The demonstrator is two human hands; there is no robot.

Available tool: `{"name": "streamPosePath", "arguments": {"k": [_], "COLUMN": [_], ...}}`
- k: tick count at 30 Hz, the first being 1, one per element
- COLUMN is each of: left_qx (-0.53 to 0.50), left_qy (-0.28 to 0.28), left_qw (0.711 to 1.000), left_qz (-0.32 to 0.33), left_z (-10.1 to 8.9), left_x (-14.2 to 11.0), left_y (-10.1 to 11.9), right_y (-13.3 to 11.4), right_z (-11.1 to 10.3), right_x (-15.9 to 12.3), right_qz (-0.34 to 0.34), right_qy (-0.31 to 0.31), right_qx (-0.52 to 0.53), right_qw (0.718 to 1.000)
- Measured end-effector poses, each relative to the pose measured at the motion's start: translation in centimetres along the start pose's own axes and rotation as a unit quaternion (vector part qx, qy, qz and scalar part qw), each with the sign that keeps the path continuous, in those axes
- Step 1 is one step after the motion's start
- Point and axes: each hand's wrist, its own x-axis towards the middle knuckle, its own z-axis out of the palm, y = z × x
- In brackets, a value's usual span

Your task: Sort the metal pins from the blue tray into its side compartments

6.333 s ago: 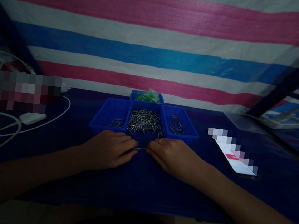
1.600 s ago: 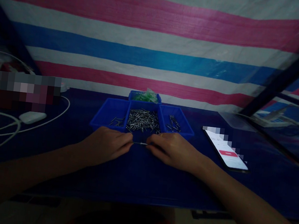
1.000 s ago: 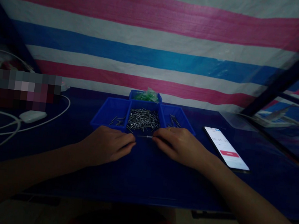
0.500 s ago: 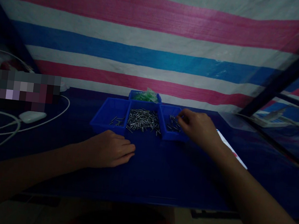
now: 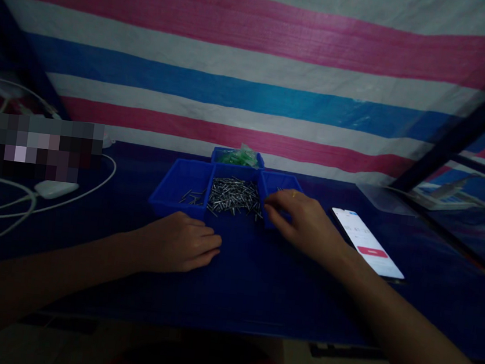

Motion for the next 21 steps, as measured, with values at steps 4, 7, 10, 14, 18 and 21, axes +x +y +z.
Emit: {"name": "streamPosePath", "arguments": {"k": [4,7,10,14,18,21], "left_qx": [-0.004,-0.002,0.000,0.001,-0.002,-0.006], "left_qy": [-0.002,-0.005,-0.007,-0.010,-0.012,-0.010], "left_qw": [1.000,1.000,1.000,1.000,1.000,1.000], "left_qz": [-0.001,-0.004,-0.001,0.001,0.003,0.003], "left_z": [0.2,0.2,0.1,0.0,-0.1,-0.2], "left_x": [0.1,0.1,0.1,0.1,0.1,0.1], "left_y": [0.0,0.1,0.0,0.0,0.1,0.1], "right_y": [-1.8,-2.2,-1.9,-1.6,-1.9,-2.2], "right_z": [1.1,2.3,3.1,3.5,3.3,3.2], "right_x": [-0.5,-0.8,-0.9,-0.9,-1.0,-0.9], "right_qz": [-0.129,-0.151,-0.136,-0.129,-0.138,-0.137], "right_qy": [-0.017,-0.044,-0.070,-0.091,-0.108,-0.120], "right_qx": [-0.073,-0.161,-0.215,-0.251,-0.271,-0.278], "right_qw": [0.989,0.974,0.964,0.955,0.946,0.943]}}
